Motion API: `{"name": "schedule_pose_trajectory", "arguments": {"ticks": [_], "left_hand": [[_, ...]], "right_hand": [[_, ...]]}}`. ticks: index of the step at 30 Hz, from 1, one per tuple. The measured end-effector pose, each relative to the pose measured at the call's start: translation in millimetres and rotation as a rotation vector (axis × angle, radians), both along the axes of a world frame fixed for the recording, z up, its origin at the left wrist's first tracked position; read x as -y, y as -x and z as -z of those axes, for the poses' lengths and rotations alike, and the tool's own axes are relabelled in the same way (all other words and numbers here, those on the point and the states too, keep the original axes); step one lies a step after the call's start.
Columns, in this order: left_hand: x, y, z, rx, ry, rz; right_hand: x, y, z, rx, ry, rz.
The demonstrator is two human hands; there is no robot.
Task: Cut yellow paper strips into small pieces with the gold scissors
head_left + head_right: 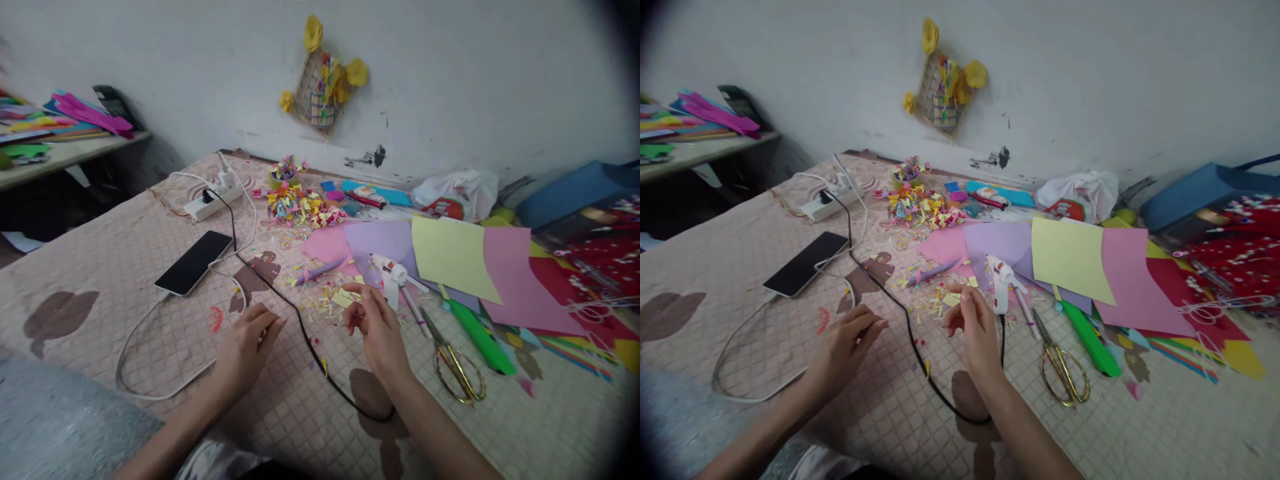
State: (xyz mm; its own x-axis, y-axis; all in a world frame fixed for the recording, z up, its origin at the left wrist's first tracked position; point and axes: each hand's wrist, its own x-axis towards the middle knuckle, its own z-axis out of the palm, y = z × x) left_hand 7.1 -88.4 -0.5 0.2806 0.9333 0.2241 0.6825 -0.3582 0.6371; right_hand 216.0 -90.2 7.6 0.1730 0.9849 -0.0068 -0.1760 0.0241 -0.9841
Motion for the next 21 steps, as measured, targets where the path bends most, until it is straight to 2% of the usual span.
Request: {"name": "schedule_pose_trajectory", "arguments": {"ticks": [4, 10, 13, 16, 21], "left_hand": [[7.3, 0.2, -0.8, 0.005, -0.096, -0.068], [11.7, -25.7, -11.7, 0.020, 0.009, -0.013], [2.9, -44.1, -19.5, 0.129, -0.025, 0.011], [-8.4, -57.1, -23.6, 0.159, -0.086, 0.104], [-15.1, -64.3, -25.7, -0.031, -0.160, 0.242]], "right_hand": [[1.3, 1.2, 3.3, -0.137, 0.015, -0.045], [7.4, 3.2, 6.6, -0.117, -0.007, -0.063], [10.7, 4.2, 8.4, -0.039, -0.030, -0.081], [13.5, 5.6, 8.2, 0.076, -0.082, -0.110], [18.7, 5.5, 6.2, 0.365, -0.221, -0.038]]}}
